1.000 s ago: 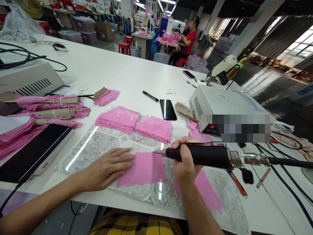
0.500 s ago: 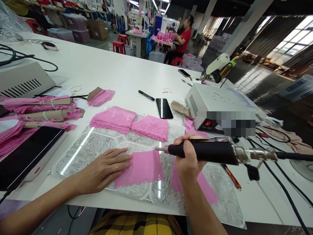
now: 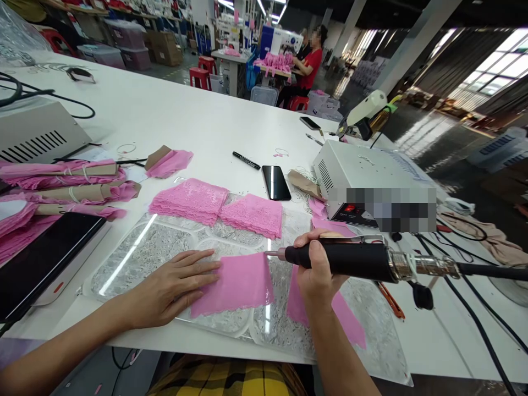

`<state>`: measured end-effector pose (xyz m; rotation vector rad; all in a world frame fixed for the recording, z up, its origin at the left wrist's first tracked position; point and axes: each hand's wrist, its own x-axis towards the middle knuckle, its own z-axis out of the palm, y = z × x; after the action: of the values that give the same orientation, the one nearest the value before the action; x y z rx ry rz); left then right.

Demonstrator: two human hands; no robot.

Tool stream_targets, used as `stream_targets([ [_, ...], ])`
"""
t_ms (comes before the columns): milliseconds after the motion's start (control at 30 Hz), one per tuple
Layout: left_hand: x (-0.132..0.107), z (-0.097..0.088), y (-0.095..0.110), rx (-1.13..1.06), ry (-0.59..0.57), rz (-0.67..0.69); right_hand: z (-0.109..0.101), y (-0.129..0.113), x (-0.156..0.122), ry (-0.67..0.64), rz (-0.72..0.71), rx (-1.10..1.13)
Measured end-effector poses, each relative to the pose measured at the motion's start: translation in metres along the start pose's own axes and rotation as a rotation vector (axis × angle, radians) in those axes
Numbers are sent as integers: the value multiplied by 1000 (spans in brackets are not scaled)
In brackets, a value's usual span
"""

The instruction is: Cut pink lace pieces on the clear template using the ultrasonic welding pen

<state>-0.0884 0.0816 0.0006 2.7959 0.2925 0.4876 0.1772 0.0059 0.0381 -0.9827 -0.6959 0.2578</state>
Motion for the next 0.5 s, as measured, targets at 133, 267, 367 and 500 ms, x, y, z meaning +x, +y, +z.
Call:
stream_targets([
  [133,0,1,-1,4,-5,5,-1,1,1,-1,1,12],
  [267,0,0,-2,10,-7,2,0,0,2,-29,-8,2],
  [367,0,0,-1,14,5,4,-1,-2,3,-24,9,-1],
  [500,1,0,-1,21,3,17,-9,-6,2,31,39,23],
])
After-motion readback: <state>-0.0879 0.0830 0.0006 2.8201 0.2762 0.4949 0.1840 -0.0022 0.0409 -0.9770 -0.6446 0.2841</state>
